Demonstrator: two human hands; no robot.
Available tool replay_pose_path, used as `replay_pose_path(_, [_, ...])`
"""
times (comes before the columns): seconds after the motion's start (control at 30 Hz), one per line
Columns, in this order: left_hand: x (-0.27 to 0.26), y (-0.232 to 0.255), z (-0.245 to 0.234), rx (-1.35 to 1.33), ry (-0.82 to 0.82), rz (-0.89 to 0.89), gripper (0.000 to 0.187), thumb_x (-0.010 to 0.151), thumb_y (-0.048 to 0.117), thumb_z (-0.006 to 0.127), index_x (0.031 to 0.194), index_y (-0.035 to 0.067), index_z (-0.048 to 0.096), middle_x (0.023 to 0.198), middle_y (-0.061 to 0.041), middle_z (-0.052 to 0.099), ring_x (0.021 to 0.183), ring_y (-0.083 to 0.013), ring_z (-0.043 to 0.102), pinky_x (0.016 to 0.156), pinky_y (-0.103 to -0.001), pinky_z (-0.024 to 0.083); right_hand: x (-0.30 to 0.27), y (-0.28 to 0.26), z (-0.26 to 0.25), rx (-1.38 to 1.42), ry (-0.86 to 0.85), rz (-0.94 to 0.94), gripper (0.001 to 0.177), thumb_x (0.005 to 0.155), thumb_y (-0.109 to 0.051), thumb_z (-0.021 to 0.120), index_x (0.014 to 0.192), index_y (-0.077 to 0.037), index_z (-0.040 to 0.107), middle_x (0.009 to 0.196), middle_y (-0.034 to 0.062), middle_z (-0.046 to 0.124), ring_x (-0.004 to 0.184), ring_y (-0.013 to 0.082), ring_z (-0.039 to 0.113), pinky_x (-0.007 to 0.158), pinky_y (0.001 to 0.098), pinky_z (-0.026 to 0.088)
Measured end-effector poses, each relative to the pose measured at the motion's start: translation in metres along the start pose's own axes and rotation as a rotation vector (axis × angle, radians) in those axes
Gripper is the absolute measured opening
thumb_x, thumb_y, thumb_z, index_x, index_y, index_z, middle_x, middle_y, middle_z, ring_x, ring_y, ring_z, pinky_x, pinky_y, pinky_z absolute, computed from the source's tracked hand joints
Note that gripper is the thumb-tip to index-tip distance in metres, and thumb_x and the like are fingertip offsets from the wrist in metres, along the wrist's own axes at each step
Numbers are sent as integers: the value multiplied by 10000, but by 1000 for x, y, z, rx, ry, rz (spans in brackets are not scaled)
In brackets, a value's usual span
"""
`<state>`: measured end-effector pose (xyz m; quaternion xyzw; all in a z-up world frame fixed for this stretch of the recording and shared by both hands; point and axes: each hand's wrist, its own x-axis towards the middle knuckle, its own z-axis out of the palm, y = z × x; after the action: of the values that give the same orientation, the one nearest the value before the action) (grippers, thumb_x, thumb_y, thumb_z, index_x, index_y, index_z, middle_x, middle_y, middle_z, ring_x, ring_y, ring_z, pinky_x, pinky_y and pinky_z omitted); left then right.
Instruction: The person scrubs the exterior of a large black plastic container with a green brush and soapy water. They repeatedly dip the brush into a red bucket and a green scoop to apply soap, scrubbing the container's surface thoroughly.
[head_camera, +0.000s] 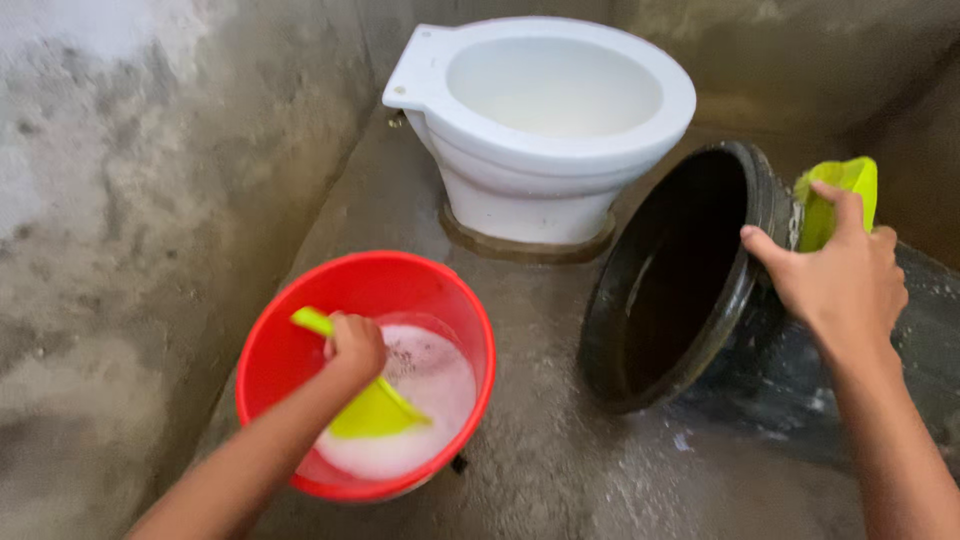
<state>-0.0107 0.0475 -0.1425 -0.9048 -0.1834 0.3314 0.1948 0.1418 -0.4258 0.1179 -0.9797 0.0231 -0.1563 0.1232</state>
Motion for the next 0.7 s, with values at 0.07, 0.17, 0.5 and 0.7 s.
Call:
replay_pose_path(0.07, [-1,-5,13,-174,-257,36,193,875,339,683,908,184,792,866,-11,776,796,-192,770,702,-383,553,-8,2,0,12,14,-15,877,825,-650,808,1556,-259,522,1270,335,574,1086,545,619,912,603,494])
replay_pose_path(0.17, [-21,-30,7,-241,-216,62,170,774,246,740,898,169,828,830,-12,786,813,-166,778,714,-375,582,-4,0,-3,24,-2,5,891,810,-649,811,1563,-276,514,1267,344,554,1056,553,616,876,604,502])
replay_pose_path(0.5, [-128,-88,-75,-618,79,-69,527,805,552,736,1122,133,755,1036,-120,768,1024,-330,749,897,-476,578,2,10,1,159,12,-43,845,801,-622,821,1495,-237,530,1210,307,593,1091,501,618,907,581,495])
replay_pose_path(0.7, [-190,-104,-138,-763,42,-103,418,854,475,714,1132,168,775,774,-83,787,701,-234,819,800,-415,619,22,69,16,611,-62,-339,770,878,-377,830,1524,-210,447,1299,243,612,1177,376,621,959,507,509])
